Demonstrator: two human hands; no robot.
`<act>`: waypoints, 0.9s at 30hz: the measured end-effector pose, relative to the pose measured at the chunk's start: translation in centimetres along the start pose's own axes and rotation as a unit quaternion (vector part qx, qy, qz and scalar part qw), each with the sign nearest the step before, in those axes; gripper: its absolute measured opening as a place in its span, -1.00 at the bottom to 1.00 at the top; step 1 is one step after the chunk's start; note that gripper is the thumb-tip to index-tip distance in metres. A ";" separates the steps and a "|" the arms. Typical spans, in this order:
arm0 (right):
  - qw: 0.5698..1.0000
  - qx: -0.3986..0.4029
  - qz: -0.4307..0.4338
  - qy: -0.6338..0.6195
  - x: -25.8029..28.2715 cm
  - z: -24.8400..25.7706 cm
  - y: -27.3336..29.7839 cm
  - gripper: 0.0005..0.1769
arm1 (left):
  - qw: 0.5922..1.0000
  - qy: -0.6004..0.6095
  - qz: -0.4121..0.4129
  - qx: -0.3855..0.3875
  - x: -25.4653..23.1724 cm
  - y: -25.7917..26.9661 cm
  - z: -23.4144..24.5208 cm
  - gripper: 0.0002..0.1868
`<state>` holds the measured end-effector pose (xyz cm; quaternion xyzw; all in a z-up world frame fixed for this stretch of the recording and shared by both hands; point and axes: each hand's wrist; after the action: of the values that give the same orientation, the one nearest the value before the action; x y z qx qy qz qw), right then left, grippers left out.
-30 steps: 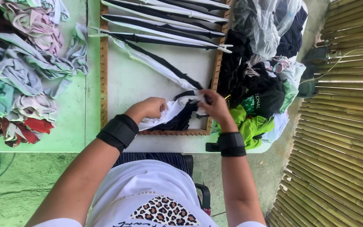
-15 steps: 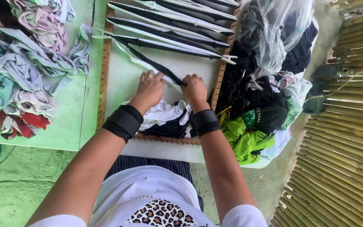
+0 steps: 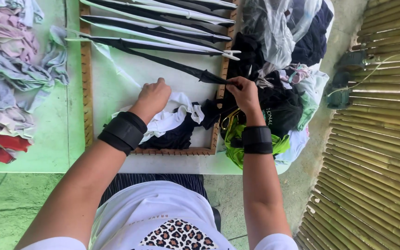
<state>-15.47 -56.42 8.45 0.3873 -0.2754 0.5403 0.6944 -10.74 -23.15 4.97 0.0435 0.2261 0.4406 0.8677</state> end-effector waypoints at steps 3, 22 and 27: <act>0.999 -0.045 -0.007 0.018 -2.8 0.0 -0.5 -0.87 | 0.997 -0.008 0.017 0.076 -1.9 -0.1 2.4 -0.85; 0.984 -0.161 -0.034 -0.071 -3.0 -5.4 -1.8 -0.60 | 0.988 0.006 -0.001 0.157 -6.7 -4.4 5.6 -0.84; 0.963 -0.132 -0.075 -0.222 -3.3 -5.2 -2.6 -0.65 | 0.982 0.113 -0.153 -0.019 -9.5 -6.9 5.0 -0.80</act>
<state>-14.04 -54.15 2.35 0.4216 -0.4618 0.3461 0.6995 -8.29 -34.16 10.96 -0.0582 0.3180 0.3087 0.8945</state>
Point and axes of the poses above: each hand's wrist, its own y-axis away from the middle knuckle, its own z-axis out of the back of the hand, x = y × z, and after that the axes turned 2 degrees about y, right-handed
